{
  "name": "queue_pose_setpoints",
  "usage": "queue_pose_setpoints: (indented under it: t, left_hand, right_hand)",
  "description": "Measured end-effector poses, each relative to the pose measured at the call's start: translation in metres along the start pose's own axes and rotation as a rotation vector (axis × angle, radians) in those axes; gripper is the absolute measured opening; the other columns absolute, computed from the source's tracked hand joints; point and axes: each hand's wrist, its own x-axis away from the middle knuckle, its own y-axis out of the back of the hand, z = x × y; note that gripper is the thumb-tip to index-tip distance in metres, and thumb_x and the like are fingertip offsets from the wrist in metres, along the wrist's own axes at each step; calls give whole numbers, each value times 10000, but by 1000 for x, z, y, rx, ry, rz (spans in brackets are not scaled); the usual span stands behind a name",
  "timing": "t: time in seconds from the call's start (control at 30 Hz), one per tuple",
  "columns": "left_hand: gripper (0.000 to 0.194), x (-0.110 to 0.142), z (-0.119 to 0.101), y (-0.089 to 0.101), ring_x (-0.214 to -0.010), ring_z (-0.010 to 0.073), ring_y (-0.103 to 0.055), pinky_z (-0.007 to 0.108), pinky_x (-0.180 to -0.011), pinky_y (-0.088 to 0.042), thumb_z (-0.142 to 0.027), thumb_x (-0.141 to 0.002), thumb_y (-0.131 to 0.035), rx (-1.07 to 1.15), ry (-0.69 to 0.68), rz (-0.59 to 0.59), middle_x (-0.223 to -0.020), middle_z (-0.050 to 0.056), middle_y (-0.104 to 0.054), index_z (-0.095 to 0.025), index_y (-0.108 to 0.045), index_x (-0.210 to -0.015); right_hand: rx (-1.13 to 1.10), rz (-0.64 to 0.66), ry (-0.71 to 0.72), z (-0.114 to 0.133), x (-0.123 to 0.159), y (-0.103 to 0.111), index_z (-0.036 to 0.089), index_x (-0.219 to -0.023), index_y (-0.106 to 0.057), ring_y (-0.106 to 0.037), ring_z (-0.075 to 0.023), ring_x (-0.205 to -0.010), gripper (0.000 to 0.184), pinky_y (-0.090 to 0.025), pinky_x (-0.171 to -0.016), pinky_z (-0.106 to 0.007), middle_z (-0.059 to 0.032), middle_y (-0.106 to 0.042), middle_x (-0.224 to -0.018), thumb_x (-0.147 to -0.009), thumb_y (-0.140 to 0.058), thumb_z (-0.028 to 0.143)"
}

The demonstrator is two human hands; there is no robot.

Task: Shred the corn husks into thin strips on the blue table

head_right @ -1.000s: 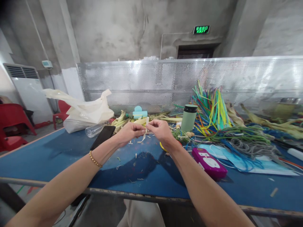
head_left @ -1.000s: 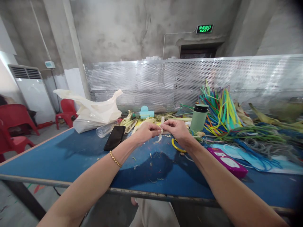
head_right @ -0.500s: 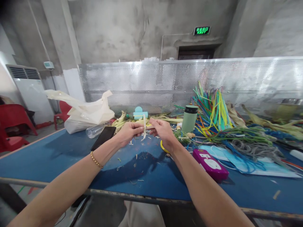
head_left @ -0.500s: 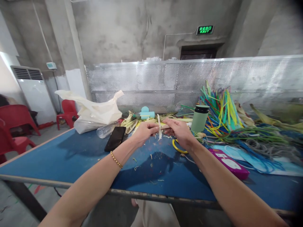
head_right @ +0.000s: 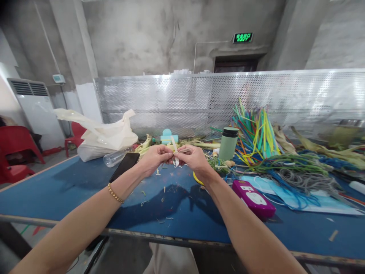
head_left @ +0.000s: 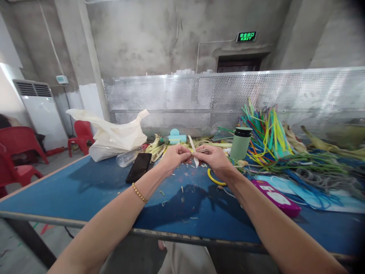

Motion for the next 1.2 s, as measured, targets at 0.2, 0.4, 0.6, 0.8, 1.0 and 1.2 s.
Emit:
queue_pose_setpoints:
  t: [0.2,0.4,0.6,0.8,1.0,1.2]
  left_hand:
    - [59,-1,0,0,-546,108,-597,236,-581,-440,-109,-765,-631,-57,-45,-11,-574,21,-635,-121,-577,-746]
    - [13,-2,3,1,-552,104,-597,227,-572,-441,-119,-779,-601,-185,-137,3,-583,2,-625,-123,-593,-770]
    - [75,2,-1,-3,-559,103,-601,226,-574,-443,-139,-831,-567,-156,-144,40,-592,10,-628,-133,-551,-758]
    - [84,3,-6,-4,-555,94,-579,225,-566,-432,-126,-829,-561,-117,-164,47,-627,18,-631,-133,-532,-750]
    - [82,0,-3,-2,-554,91,-556,233,-583,-427,-141,-831,-564,-119,-158,25,-618,11,-618,-140,-520,-762]
    - [77,-2,0,-3,-571,91,-547,227,-571,-406,-134,-837,-546,-126,-143,1,-628,6,-606,-145,-514,-769]
  right_hand:
    - [-15,9,-6,-1,0,0,144,-738,-657,-541,-109,-524,294,-412,-524,-254,4,-640,-581,-592,-826,336]
    - [-10,-8,40,-7,-2,0,165,-693,-627,-536,-115,-490,241,-404,-513,-263,17,-624,-545,-592,-812,283]
    - [-108,-29,12,-5,-1,-2,177,-671,-619,-581,-131,-507,174,-434,-538,-272,16,-643,-545,-604,-773,221]
    - [-234,-66,-38,0,1,-6,180,-683,-614,-643,-159,-537,232,-489,-585,-291,9,-669,-572,-552,-801,222]
    - [-257,-94,-45,4,2,-9,186,-698,-615,-668,-176,-559,243,-515,-601,-302,0,-682,-580,-542,-798,227]
    - [-274,-101,-48,4,1,-9,187,-695,-613,-665,-169,-553,245,-510,-608,-302,16,-665,-572,-542,-801,222]
